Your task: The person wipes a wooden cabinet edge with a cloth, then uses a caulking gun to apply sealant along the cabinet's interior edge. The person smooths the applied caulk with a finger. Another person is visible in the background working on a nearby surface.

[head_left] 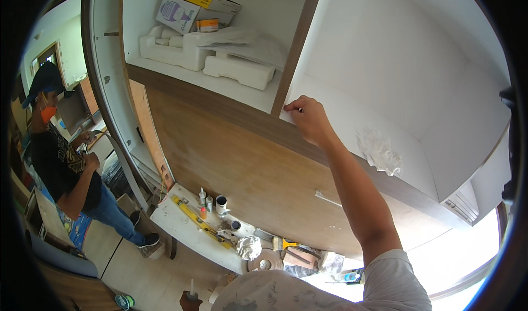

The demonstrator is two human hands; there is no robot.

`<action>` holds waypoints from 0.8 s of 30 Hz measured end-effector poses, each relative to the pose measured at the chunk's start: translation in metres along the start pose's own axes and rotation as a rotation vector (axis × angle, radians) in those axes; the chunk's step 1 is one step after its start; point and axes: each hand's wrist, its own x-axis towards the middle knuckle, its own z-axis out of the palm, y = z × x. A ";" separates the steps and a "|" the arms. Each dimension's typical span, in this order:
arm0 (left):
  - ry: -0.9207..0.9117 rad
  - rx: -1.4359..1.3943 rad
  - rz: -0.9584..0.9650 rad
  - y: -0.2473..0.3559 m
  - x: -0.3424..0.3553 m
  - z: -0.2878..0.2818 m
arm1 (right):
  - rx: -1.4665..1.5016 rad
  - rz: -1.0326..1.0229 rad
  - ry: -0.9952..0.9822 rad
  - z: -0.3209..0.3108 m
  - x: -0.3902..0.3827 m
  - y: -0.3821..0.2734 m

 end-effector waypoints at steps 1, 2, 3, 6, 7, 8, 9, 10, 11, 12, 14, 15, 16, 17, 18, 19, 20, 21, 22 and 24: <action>-0.006 0.008 -0.015 0.000 0.001 0.000 | 0.004 -0.001 -0.004 0.000 -0.003 -0.002; -0.011 0.017 -0.030 0.001 0.003 0.000 | 0.008 0.001 -0.007 -0.001 -0.006 -0.005; -0.016 0.024 -0.044 0.003 0.003 0.000 | 0.015 -0.006 -0.010 -0.001 -0.009 -0.007; -0.029 -0.032 0.027 0.014 0.005 -0.001 | 0.030 -0.008 -0.015 -0.003 -0.015 -0.014; -0.027 -0.040 0.039 0.017 0.004 -0.001 | 0.033 0.007 -0.023 -0.003 -0.018 -0.016; -0.025 -0.047 0.049 0.021 0.004 -0.001 | 0.036 0.022 -0.032 -0.003 -0.020 -0.018; -0.024 -0.054 0.059 0.025 0.003 -0.001 | 0.036 0.003 -0.030 -0.002 -0.022 -0.019; -0.029 -0.063 0.069 0.029 0.003 -0.002 | 0.037 -0.015 -0.028 -0.002 -0.025 -0.021; -0.034 -0.071 0.079 0.032 0.003 -0.001 | 0.034 -0.024 -0.024 -0.001 -0.027 -0.023; -0.039 -0.080 0.089 0.035 0.002 -0.001 | 0.033 -0.043 -0.032 -0.001 -0.030 -0.024; -0.041 -0.084 0.086 0.040 0.003 0.000 | 0.028 -0.069 -0.048 -0.004 -0.036 -0.025; -0.038 -0.088 0.083 0.041 0.003 0.001 | 0.054 -0.058 -0.074 -0.006 -0.038 -0.025; -0.044 -0.089 0.086 0.042 0.003 0.002 | 0.079 -0.045 -0.097 -0.010 -0.039 -0.023; -0.051 -0.088 0.090 0.042 0.003 0.002 | 0.105 -0.045 -0.136 -0.015 -0.038 -0.020; -0.060 -0.086 0.095 0.042 0.003 0.003 | 0.110 -0.009 -0.110 -0.019 -0.036 -0.016; -0.059 -0.077 0.078 0.042 0.002 0.004 | 0.119 0.014 -0.103 -0.025 -0.029 -0.010; -0.057 -0.069 0.061 0.040 0.001 0.004 | 0.138 0.017 -0.087 -0.030 -0.021 -0.004; -0.054 -0.060 0.045 0.039 0.000 0.005 | 0.120 0.067 -0.053 -0.031 -0.012 0.003; -0.043 -0.060 0.033 0.037 -0.001 0.005 | 0.101 0.088 -0.052 -0.031 -0.003 0.010; -0.022 -0.059 0.011 0.033 -0.003 0.006 | 0.078 0.136 -0.030 -0.028 0.013 0.023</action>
